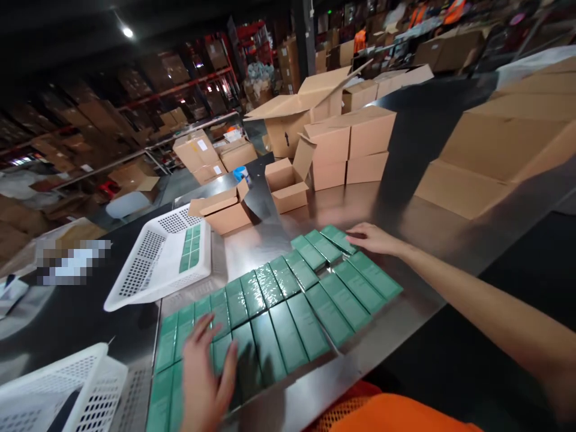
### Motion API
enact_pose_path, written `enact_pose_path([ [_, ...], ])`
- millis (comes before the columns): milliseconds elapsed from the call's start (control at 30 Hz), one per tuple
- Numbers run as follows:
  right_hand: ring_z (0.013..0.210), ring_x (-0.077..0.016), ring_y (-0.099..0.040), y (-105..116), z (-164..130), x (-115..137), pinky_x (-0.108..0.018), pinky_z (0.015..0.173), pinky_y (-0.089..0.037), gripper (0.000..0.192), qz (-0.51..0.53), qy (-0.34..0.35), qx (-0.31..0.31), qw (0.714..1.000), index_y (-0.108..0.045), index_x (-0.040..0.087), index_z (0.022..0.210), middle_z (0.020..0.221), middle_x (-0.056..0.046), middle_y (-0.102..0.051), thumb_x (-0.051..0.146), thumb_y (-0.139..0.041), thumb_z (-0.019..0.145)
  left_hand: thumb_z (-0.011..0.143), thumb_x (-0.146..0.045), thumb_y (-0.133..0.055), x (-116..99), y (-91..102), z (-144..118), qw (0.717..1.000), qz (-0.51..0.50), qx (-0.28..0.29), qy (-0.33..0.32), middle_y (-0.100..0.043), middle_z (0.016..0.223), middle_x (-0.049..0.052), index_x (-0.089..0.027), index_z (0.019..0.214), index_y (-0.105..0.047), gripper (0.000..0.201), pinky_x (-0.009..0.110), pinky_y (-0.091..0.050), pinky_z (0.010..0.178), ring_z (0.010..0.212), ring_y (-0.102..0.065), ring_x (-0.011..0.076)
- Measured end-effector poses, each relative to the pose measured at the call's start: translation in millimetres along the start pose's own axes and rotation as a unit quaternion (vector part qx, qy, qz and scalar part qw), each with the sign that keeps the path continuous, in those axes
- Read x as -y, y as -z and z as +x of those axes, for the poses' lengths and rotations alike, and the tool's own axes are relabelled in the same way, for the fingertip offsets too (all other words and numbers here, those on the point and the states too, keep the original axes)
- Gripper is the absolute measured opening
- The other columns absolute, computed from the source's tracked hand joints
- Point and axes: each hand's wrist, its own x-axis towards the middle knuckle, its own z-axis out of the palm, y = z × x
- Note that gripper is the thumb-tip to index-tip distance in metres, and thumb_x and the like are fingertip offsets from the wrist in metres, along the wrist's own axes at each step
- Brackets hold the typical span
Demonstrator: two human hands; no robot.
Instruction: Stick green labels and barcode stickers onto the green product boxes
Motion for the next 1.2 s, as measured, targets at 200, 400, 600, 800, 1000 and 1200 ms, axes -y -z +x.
enact_pose_path([
  [200,0.148,-0.0313,-0.029,-17,-20,-20,-0.05,0.121,-0.02,0.076,0.084,0.099,0.006,0.992,-0.036,0.028,0.154,0.16,-0.005,-0.036,0.071,-0.025,0.092,0.091,-0.024,-0.054,-52,-154.0,140,0.969,0.007,0.245,0.007,-0.063,0.133,0.014,-0.018,0.129,-0.057,0.039,0.04,-0.044,0.107,0.127,-0.057,0.0255],
  [400,0.146,-0.0418,-0.023,-15,-23,-37,-0.055,0.118,-0.017,0.12,0.098,0.199,0.074,0.972,-0.027,0.021,0.158,0.164,-0.012,-0.025,0.092,-0.05,0.064,0.099,-0.033,-0.044,-87,-234.3,168,0.952,0.074,0.293,0.045,-0.073,0.113,0.017,-0.015,0.109,-0.07,0.033,0.037,-0.047,0.096,0.111,-0.066,0.0276],
  [600,0.146,-0.0504,-0.01,-13,-22,-31,-0.063,0.117,-0.008,0.153,0.005,0.219,0.156,0.963,-0.011,0.022,0.161,0.166,-0.015,-0.005,0.072,-0.085,0.037,0.099,-0.039,-0.044,-84,-242.3,164,0.944,0.088,0.313,0.056,-0.072,0.115,0.014,-0.018,0.114,-0.068,0.035,0.034,-0.048,0.09,0.108,-0.067,0.0252],
  [800,0.142,-0.0511,-0.014,-10,-28,-22,-0.065,0.115,-0.014,0.139,-0.001,0.178,0.167,0.97,-0.03,0.027,0.157,0.165,-0.011,-0.009,0.07,-0.087,0.038,0.098,-0.036,-0.049,-82,-266.0,183,0.94,0.042,0.337,0.046,-0.075,0.111,0.008,-0.02,0.118,-0.066,0.031,0.028,-0.049,0.086,0.097,-0.069,0.0186],
  [1000,0.141,-0.0463,-0.02,-11,-29,-21,-0.061,0.115,-0.021,0.129,0.03,0.179,0.144,0.973,-0.038,0.027,0.153,0.161,-0.013,-0.02,0.069,-0.087,0.041,0.095,-0.041,-0.053,-92,-275.5,179,0.939,0.033,0.339,0.043,-0.076,0.096,0.009,-0.018,0.109,-0.071,0.032,0.032,-0.051,0.081,0.089,-0.07,0.0221],
  [1200,0.143,-0.0445,-0.021,-15,-30,-23,-0.06,0.116,-0.019,0.125,0.028,0.198,0.128,0.971,-0.04,0.022,0.151,0.159,-0.017,-0.022,0.07,-0.085,0.045,0.097,-0.036,-0.051,-109,-284.5,174,0.938,0.006,0.346,0.011,-0.075,0.118,0.006,-0.022,0.12,-0.069,0.032,0.03,-0.05,0.094,0.106,-0.069,0.0207],
])
